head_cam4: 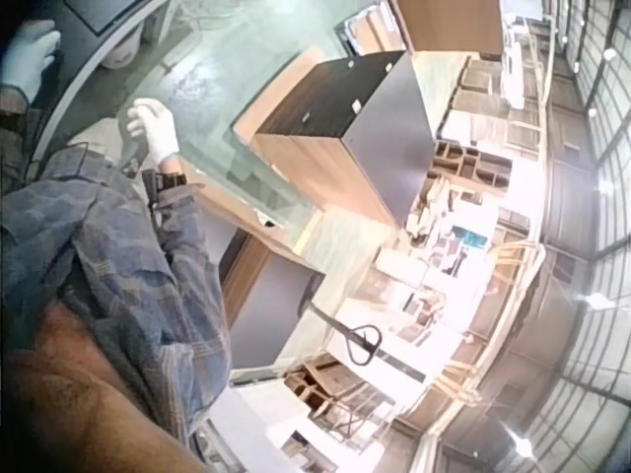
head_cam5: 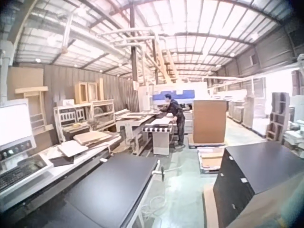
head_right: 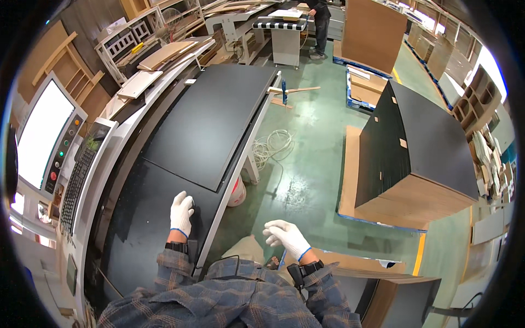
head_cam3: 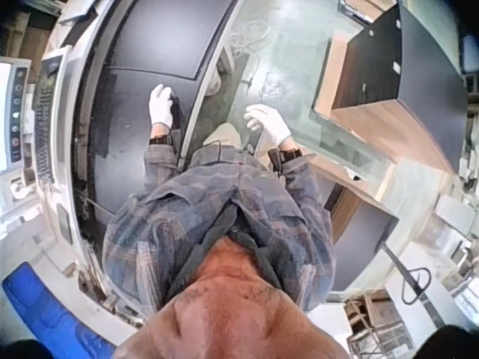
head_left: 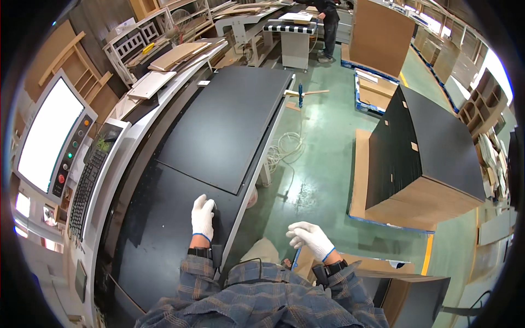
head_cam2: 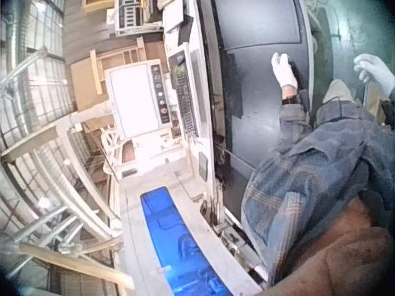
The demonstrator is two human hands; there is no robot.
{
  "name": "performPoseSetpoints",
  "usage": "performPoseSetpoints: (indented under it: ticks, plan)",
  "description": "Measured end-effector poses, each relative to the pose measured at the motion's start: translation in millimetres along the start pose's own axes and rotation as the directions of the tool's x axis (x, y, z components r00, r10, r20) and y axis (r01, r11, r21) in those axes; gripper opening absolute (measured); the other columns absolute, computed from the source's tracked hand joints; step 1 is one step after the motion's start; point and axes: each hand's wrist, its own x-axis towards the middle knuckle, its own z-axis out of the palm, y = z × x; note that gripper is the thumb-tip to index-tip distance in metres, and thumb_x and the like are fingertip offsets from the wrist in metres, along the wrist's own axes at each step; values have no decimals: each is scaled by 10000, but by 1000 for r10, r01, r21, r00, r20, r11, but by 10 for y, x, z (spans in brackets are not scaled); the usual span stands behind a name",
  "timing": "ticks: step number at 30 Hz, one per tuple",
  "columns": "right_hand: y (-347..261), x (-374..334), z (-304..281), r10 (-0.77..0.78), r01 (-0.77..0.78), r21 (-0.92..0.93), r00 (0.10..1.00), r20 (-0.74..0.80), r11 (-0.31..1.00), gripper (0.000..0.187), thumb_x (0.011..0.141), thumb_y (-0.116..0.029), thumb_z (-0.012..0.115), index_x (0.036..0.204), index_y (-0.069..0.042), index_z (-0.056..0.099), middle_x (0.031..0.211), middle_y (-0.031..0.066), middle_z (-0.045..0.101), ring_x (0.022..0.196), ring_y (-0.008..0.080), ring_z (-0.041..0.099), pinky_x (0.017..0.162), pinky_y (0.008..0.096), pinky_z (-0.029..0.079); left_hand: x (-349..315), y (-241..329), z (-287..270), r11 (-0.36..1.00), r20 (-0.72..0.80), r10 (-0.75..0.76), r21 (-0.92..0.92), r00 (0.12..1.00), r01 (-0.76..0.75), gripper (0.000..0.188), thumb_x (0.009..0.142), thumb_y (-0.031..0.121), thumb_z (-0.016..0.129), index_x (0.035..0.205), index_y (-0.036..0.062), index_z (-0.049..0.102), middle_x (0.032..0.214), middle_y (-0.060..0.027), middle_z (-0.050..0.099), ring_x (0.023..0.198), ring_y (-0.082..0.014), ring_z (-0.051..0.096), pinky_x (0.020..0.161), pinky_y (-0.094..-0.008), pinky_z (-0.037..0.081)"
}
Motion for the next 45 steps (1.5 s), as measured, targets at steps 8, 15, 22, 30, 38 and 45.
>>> performPoseSetpoints:
  ticks: [8, 15, 22, 30, 38, 45]
  plan:
    - [-547, 1030, -685, 24, -23, 16, 999, -43, 1000, 341, 1023, -182, 584, 1273, 47, 619, 1106, 162, 723, 829, 181, 706, 743, 309, 581, 983, 104, 425, 998, -281, 49, -21, 958, -58, 679, 928, 179, 708, 1512, -34, 437, 1395, -172, 571, 1191, -229, 578, 986, -361, 474]
    - [-1580, 2139, -1207, 58, -73, -110, 990, -130, 991, 347, 1026, -183, 601, 1286, 46, 619, 1098, 150, 717, 810, 165, 695, 731, 300, 581, 1691, 150, 362, 1000, -560, -4, -2, 829, 3, 617, 958, 106, 671, 1512, -37, 442, 1540, -211, 492, 1375, -292, 514, 1153, -382, 395]
    - [-2491, 3212, -1318, 92, -67, -387, 995, 45, 920, 360, 1020, -206, 601, 1289, 33, 624, 1105, 142, 725, 806, 158, 693, 731, 297, 571, 1839, 252, 497, 998, -712, -62, -25, 700, 63, 564, 968, 114, 667, 1482, -37, 490, 1479, -190, 551, 1338, -282, 541, 1135, -379, 414]
    - [-2863, 3877, -1163, 254, -130, -502, 949, 188, 855, 393, 1029, -223, 582, 1310, 50, 615, 1123, 158, 731, 837, 178, 701, 770, 323, 585, 1856, 289, 594, 980, -779, -190, -186, 597, 69, 510, 966, 219, 677, 1421, 10, 579, 1343, -113, 631, 1136, -194, 593, 975, -325, 462]
    - [-3281, 4574, -1861, 571, -109, -807, 760, 309, 581, 487, 1032, -321, 632, 1347, 48, 584, 1117, 134, 738, 833, 174, 707, 766, 322, 580, 1565, 266, 1216, 976, -856, -204, -219, 475, 25, 515, 992, 164, 646, 1458, -23, 528, 1400, -179, 605, 1265, -245, 585, 1079, -364, 456]
    - [-3550, 5445, -3405, 74, 100, -739, 977, 199, 666, 583, 948, -120, 663, 1486, 6, 475, 1241, 104, 648, 1025, 160, 650, 841, 281, 540, 877, -172, 2027, 974, -982, -117, -85, 146, 208, 592, 918, 181, 726, 1420, -63, 530, 1340, -213, 621, 1220, -263, 606, 1068, -385, 470]
